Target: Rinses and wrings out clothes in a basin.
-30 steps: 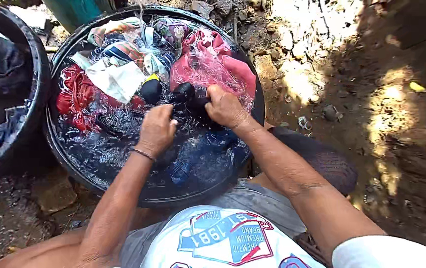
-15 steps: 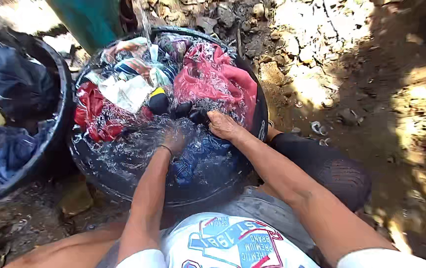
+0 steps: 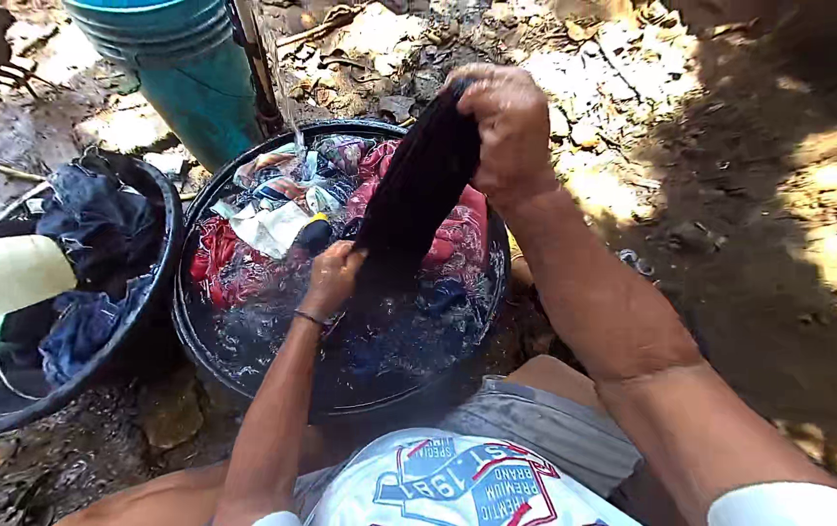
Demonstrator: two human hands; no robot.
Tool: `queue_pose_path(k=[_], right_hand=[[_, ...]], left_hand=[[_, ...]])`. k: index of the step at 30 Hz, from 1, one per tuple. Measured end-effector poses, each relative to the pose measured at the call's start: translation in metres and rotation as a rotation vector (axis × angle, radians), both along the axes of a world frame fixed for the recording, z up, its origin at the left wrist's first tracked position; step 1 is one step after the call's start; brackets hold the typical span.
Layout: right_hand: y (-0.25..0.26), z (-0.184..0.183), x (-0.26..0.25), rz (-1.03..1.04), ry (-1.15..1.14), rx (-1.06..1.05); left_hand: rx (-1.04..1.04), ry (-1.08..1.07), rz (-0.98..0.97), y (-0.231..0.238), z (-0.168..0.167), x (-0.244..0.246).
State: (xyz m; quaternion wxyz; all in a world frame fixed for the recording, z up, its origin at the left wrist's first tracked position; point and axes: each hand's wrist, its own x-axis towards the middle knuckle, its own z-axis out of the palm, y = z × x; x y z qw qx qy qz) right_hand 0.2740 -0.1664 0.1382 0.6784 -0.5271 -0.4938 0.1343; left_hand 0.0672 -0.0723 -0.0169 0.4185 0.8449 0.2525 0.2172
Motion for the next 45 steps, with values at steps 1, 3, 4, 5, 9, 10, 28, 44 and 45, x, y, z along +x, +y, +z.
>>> queue_pose_path(k=[1, 3, 4, 5, 9, 10, 28, 44, 45], right_hand=[[0.0, 0.008, 0.002, -0.037, 0.019, 0.037], [0.0, 0.015, 0.009, -0.105, 0.013, 0.072], [-0.002, 0.015, 0.015, -0.123, 0.0, 0.066], [-0.004, 0.015, 0.022, -0.131, -0.026, 0.052], [-0.018, 0.002, 0.047, -0.173, -0.23, -0.126], [-0.02, -0.001, 0.05, -0.186, -0.296, -0.176], [-0.009, -0.159, -0.009, 0.052, -0.585, -1.287], [-0.011, -0.193, -0.023, 0.166, -0.713, -1.072], [-0.013, -0.178, -0.022, 0.197, -0.695, -0.999]], left_hand=[[0.028, -0.034, 0.021, 0.006, 0.005, -0.005], [0.094, -0.029, 0.073, 0.018, 0.029, -0.017], [0.137, -0.026, 0.105, 0.026, 0.044, -0.024], [0.177, -0.043, 0.138, 0.034, 0.059, -0.033], [0.355, -0.17, 0.26, 0.06, 0.133, -0.071], [0.401, -0.202, 0.256, 0.064, 0.149, -0.078], [0.343, 0.508, 0.005, 0.02, -0.057, -0.023], [-0.117, 0.778, -0.067, 0.002, -0.061, -0.008], [-0.115, 0.737, -0.05, 0.001, -0.054, -0.007]])
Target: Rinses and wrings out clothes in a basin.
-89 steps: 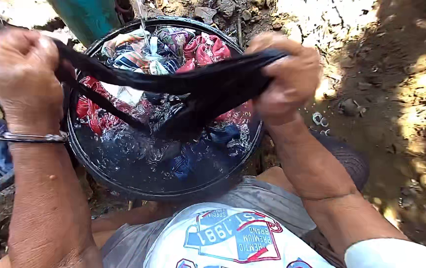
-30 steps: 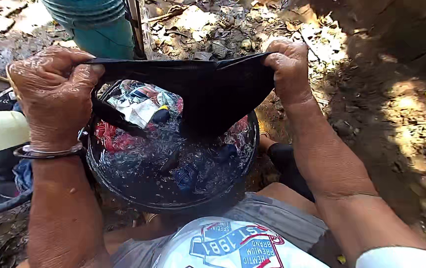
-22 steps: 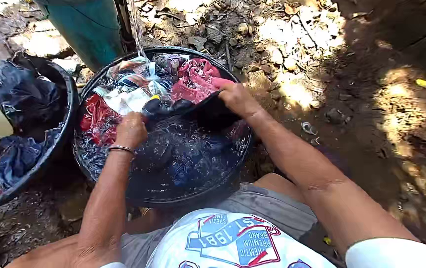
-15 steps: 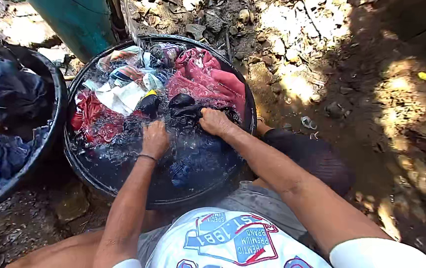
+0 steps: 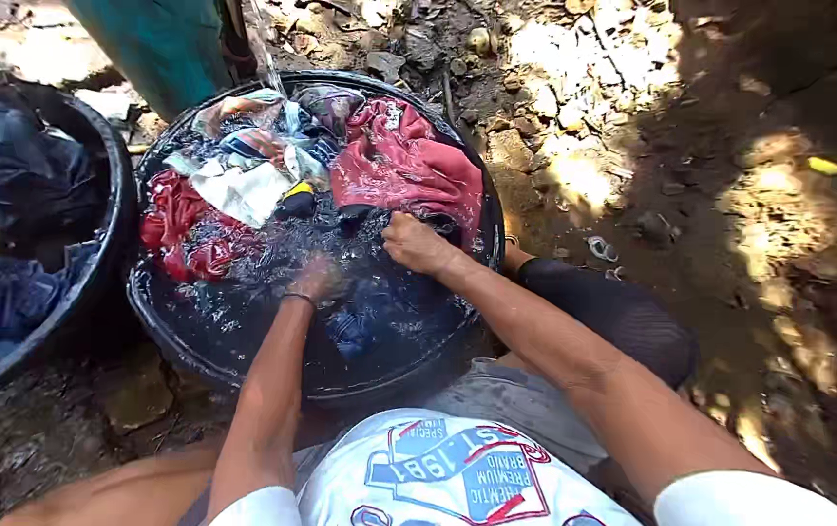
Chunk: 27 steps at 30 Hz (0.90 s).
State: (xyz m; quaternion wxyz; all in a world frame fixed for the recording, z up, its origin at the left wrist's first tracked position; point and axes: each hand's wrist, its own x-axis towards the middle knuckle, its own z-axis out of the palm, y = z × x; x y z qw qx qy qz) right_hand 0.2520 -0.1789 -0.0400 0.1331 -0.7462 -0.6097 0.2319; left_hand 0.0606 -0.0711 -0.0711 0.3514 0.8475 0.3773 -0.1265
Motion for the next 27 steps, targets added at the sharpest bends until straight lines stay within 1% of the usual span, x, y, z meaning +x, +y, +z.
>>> queue_pose_path(k=[3, 4, 6, 9, 11, 13, 14, 16, 17, 18, 20, 22, 23, 24, 25, 26, 27], right_hand=[[-0.001, 0.053, 0.0, 0.055, 0.126, 0.209], [0.0, 0.072, 0.0, 0.052, 0.154, 0.322], [0.004, 0.107, 0.004, 0.007, 0.245, 0.562], [0.019, 0.156, 0.015, -0.234, 0.675, 0.861], [0.023, 0.179, 0.028, -0.345, 0.887, 1.051], [0.023, 0.184, 0.045, -0.492, 1.081, 1.214], [0.021, 0.18, 0.052, -0.592, 1.152, 1.242], [0.015, 0.153, 0.057, -0.757, 1.199, 1.17], [0.011, 0.134, 0.052, -0.803, 1.176, 1.099], [0.007, 0.113, 0.043, -0.83, 1.149, 0.999], [-0.005, 0.068, 0.014, -0.849, 1.099, 0.708], [-0.012, 0.032, -0.021, -0.908, 1.133, 0.431], [-0.018, 0.02, -0.036, -0.894, 1.158, 0.287], [-0.02, 0.012, -0.047, -0.879, 1.173, 0.186], [-0.022, 0.007, -0.055, -0.852, 1.202, 0.135], [-0.023, 0.008, -0.06, -0.812, 1.253, 0.131], [-0.023, 0.012, -0.066, -0.769, 1.295, 0.18]], left_hand=[[0.119, -0.178, 0.026, 0.006, -0.001, 0.005], [0.145, -0.258, 0.03, 0.009, -0.003, 0.008], [0.14, -0.348, 0.03, 0.012, 0.005, 0.011], [0.154, -0.436, 0.051, 0.009, 0.019, 0.004], [0.203, -0.537, 0.072, 0.01, 0.019, -0.011], [0.25, -0.552, 0.088, 0.021, 0.012, -0.034], [0.246, -0.509, 0.12, 0.03, 0.012, -0.045], [0.198, -0.436, 0.223, 0.042, 0.023, -0.058], [0.169, -0.454, 0.288, 0.046, 0.03, -0.059], [0.13, -0.53, 0.377, 0.047, 0.036, -0.056], [-0.02, -0.777, 0.565, 0.044, 0.048, -0.04], [-0.284, -1.108, 0.646, 0.035, 0.073, -0.015], [-0.39, -1.246, 0.628, 0.029, 0.089, -0.003], [-0.447, -1.34, 0.585, 0.023, 0.107, 0.009], [-0.467, -1.399, 0.536, 0.014, 0.125, 0.02], [-0.478, -1.422, 0.473, 0.005, 0.141, 0.028], [-0.487, -1.412, 0.394, -0.006, 0.154, 0.034]])
